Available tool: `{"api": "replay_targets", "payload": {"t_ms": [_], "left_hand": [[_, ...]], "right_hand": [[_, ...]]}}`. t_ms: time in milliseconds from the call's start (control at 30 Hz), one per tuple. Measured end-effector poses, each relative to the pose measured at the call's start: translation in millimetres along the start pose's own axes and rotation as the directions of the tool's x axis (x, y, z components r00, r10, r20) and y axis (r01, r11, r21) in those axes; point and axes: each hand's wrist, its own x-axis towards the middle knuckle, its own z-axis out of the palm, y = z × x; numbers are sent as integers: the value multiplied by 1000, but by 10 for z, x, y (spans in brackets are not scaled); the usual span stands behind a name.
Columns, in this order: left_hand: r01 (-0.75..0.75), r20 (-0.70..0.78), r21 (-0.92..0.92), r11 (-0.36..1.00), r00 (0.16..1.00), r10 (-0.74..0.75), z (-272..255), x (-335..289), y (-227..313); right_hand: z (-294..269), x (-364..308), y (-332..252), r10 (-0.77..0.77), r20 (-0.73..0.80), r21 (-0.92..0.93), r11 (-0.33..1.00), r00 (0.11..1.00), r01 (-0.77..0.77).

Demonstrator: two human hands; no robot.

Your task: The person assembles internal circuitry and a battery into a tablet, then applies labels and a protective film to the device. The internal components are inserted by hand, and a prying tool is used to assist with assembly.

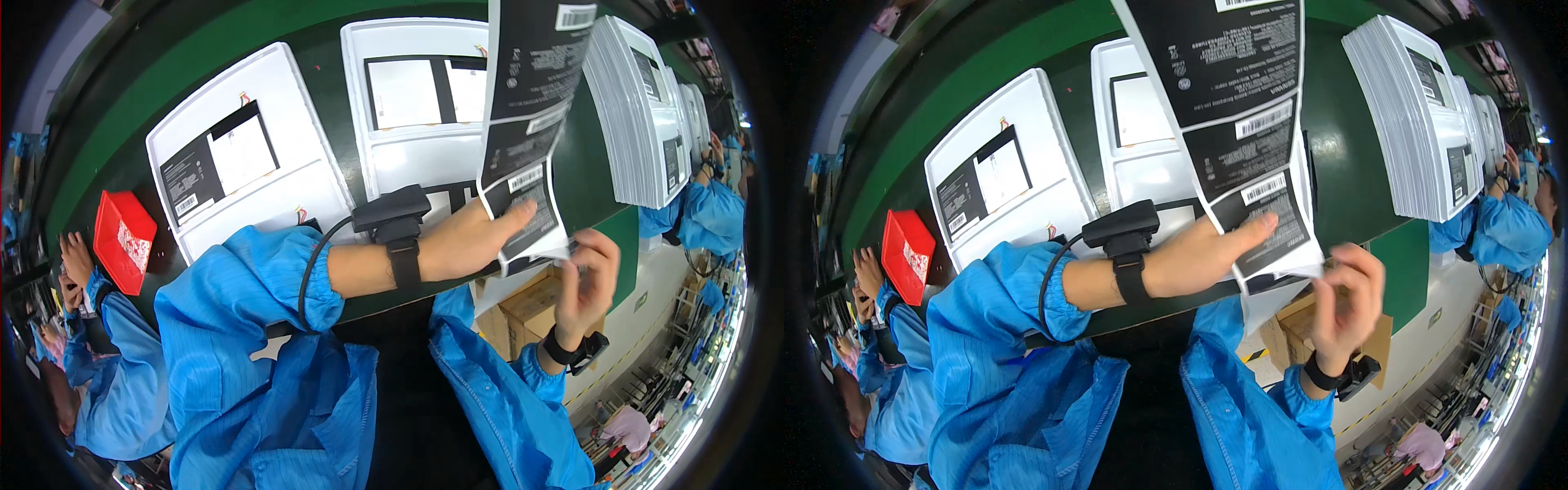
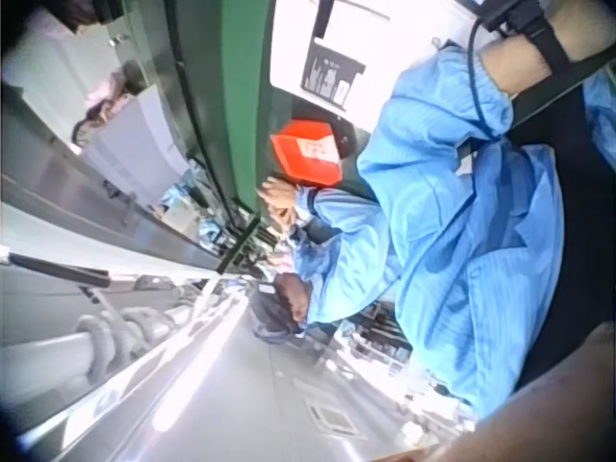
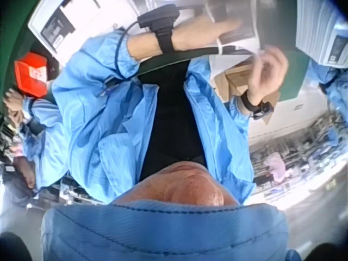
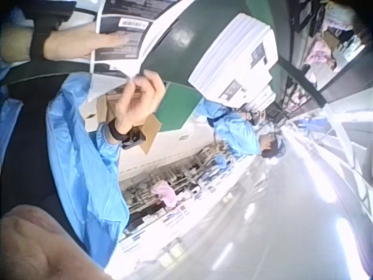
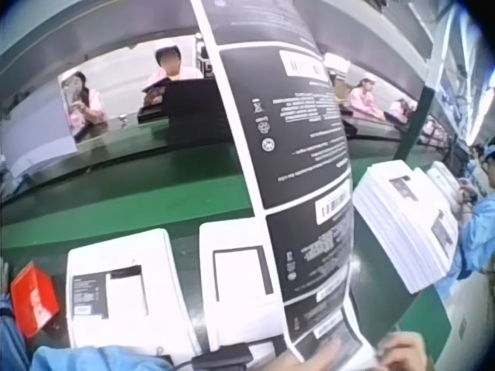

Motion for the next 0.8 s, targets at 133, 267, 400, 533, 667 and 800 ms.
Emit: {"api": "replay_targets", "payload": {"t_ms": [133,267,400,533,667,800], "left_hand": [[33,-183,54,998,983,-23,-94,101,-6],[66,205,586,808,952,-226,-144,5,367],[-294,463,529,796,886,19,-197,-217,572],[-337,337,598,728,929,153,-554,-766,888],[81,-161,424,902,987,-13,-743,-1171,974],[291,-192,621,728,957,-219,-884,-1271,1160]], "right_hand": [[-194,-63,2,14,-482,324,932,876,163],[-352,21,-243,39,-440,718,616,897,326],[140,261,-566,-139,42,984,177,989,-17],[735,312,-983,333,109,849,459,936,-262],[1095,374,-833,207,265,755,563,942,-336],[1067,731,-928,-117,116,388,919,986,63]]}}
